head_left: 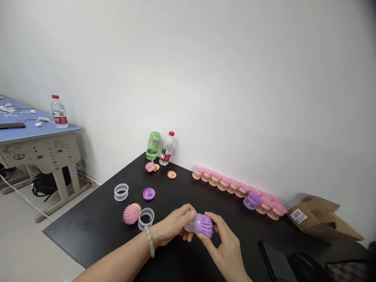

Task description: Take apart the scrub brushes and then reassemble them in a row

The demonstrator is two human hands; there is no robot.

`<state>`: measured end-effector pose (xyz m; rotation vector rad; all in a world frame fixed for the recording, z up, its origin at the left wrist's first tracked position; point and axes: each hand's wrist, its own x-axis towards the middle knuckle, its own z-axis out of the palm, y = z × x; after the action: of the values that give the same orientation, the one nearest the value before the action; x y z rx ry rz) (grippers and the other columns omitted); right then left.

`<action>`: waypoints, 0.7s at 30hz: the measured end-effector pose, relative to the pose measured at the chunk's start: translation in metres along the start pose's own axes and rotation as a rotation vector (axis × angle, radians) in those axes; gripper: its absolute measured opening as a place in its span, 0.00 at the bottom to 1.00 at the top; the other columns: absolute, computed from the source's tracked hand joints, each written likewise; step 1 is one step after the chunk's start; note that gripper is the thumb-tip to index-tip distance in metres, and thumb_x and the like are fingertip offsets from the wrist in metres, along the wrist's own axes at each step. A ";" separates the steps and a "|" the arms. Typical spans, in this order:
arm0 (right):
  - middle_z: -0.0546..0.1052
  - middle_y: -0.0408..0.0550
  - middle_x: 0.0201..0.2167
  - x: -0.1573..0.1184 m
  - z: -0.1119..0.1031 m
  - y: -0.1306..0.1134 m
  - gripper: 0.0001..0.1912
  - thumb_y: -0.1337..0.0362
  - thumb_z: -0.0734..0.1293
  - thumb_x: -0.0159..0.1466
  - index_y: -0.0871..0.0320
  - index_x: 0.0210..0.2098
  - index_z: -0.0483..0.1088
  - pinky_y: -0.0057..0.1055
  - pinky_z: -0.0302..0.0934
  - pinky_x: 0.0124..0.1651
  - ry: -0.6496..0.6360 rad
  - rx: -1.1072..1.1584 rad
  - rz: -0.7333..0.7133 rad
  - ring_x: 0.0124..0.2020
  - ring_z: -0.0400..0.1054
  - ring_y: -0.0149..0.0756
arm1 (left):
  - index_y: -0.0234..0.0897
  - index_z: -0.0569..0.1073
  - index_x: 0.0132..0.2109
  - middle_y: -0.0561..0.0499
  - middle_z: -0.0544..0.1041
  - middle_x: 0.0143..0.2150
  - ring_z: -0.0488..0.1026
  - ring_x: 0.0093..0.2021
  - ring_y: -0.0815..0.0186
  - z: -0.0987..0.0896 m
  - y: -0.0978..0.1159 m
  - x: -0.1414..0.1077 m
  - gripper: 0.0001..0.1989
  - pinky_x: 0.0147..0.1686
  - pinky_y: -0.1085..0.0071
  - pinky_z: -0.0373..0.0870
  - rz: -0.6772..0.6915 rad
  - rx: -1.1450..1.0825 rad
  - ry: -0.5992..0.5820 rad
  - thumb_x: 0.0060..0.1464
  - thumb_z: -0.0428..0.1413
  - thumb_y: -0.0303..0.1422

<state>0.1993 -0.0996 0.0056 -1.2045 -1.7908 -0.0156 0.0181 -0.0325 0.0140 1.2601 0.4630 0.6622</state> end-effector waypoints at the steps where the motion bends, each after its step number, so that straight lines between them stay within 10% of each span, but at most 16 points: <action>1: 0.79 0.49 0.37 -0.001 0.003 0.001 0.14 0.57 0.70 0.64 0.54 0.47 0.71 0.34 0.73 0.37 0.011 0.043 0.113 0.35 0.76 0.41 | 0.37 0.65 0.41 0.56 0.70 0.28 0.66 0.24 0.72 0.000 0.001 -0.001 0.27 0.26 0.74 0.58 0.032 -0.020 -0.012 0.53 0.57 0.57; 9: 0.73 0.44 0.26 0.008 0.012 -0.016 0.21 0.45 0.69 0.62 0.57 0.31 0.71 0.31 0.67 0.28 -0.080 0.783 0.752 0.26 0.70 0.36 | 0.39 0.69 0.42 0.50 0.68 0.44 0.66 0.43 0.62 0.002 0.007 -0.004 0.19 0.44 0.67 0.63 0.426 0.433 0.095 0.44 0.67 0.29; 13: 0.74 0.45 0.28 0.011 0.009 -0.017 0.19 0.48 0.74 0.57 0.58 0.34 0.73 0.30 0.66 0.32 0.013 0.824 0.710 0.28 0.69 0.35 | 0.39 0.66 0.52 0.47 0.66 0.50 0.64 0.50 0.58 0.002 0.007 -0.004 0.31 0.45 0.66 0.64 0.330 0.402 0.182 0.42 0.69 0.37; 17: 0.78 0.48 0.36 0.007 0.010 -0.010 0.22 0.51 0.78 0.54 0.56 0.41 0.73 0.34 0.69 0.43 0.065 0.714 0.665 0.38 0.73 0.41 | 0.36 0.68 0.39 0.53 0.66 0.34 0.64 0.36 0.65 0.000 0.006 -0.001 0.16 0.37 0.68 0.61 0.151 0.285 0.246 0.61 0.51 0.46; 21: 0.79 0.51 0.43 0.003 0.012 -0.003 0.27 0.50 0.78 0.53 0.55 0.46 0.71 0.38 0.69 0.49 0.095 0.687 0.691 0.46 0.74 0.46 | 0.36 0.69 0.40 0.54 0.68 0.33 0.65 0.34 0.66 -0.001 0.007 -0.001 0.15 0.36 0.69 0.60 0.169 0.199 0.204 0.55 0.60 0.43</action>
<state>0.1881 -0.0932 0.0026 -1.2005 -1.0672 0.8524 0.0152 -0.0309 0.0209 1.4368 0.6065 0.9105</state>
